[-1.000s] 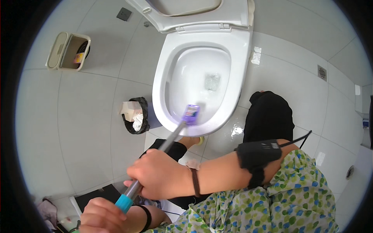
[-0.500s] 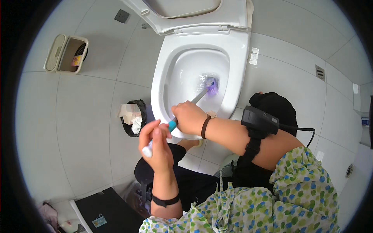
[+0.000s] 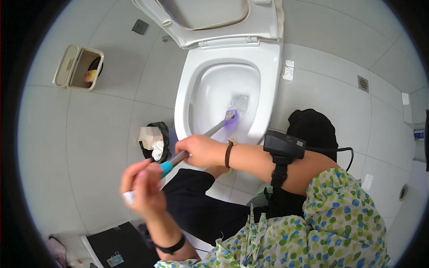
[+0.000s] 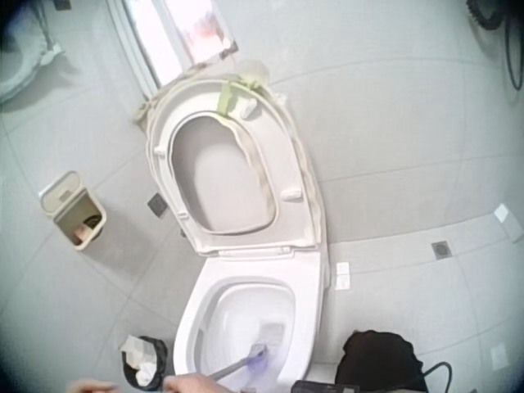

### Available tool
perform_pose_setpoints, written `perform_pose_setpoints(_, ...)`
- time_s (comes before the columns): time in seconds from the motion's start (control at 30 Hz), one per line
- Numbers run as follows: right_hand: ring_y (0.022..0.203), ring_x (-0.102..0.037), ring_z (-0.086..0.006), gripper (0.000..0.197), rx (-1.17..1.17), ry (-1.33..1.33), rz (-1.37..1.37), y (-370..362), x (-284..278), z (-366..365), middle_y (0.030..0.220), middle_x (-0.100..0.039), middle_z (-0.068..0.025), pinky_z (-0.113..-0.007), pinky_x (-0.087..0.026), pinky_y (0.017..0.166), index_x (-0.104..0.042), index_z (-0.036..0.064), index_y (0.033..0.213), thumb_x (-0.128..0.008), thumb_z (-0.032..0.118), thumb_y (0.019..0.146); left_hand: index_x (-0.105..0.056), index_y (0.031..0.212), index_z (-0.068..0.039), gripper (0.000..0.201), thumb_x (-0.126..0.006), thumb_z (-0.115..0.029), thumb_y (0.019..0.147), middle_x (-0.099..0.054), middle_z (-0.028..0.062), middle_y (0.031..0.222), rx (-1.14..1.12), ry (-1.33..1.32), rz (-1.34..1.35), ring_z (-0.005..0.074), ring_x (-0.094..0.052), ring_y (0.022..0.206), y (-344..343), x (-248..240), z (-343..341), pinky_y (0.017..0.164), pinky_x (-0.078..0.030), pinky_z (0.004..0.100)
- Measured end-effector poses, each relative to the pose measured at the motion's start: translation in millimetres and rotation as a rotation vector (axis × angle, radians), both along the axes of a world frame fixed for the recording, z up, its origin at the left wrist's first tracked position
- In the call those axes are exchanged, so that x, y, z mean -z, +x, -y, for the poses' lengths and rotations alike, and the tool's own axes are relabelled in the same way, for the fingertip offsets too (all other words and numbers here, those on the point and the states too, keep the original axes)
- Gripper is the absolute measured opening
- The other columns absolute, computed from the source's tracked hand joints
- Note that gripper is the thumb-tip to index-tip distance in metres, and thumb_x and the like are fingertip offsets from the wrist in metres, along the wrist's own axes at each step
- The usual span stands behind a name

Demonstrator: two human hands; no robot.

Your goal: Using a long-handled brush and cleaning foam to scrub the inside of a toilet bowl.

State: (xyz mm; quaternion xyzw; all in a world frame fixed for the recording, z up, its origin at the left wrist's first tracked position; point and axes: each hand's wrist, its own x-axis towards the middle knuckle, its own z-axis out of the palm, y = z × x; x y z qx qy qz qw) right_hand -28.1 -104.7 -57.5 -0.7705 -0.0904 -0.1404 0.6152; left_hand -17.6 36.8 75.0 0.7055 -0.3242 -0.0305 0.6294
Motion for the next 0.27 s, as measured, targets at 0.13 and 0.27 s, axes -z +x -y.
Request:
perform_pose_setpoints(0.13, 0.073, -0.058, -0.0361, 0.010, 0.011, 0.167, 0.253, -14, -13, -16, 0.071, -0.057, -0.0159, -0.044, -0.045, 0.064, -0.052, 0.0036, 0.078, -0.058, 0.004, 0.070, -0.060, 0.099, 0.005, 0.024, -0.047, -0.011, 0.085, -0.030, -0.0020, 0.049, 0.263, 0.036, 0.054, 0.0085, -0.032, 0.046, -6, -62, -6, 0.059, -0.039, 0.0298)
perform_pose_setpoints(0.27, 0.082, -0.057, -0.0321, 0.017, 0.271, -0.075, 0.090, -7, 7, -12, 0.079, -0.058, -0.0128, -0.043, -0.043, 0.074, -0.053, 0.0069, 0.085, -0.062, 0.005, 0.071, -0.057, 0.105, 0.007, 0.027, -0.049, -0.007, 0.083, -0.035, 0.0010, 0.046, 0.104, -0.015, 0.088, 0.0126, -0.037, 0.042, 1, -17, 13, 0.057, -0.042, 0.0323)
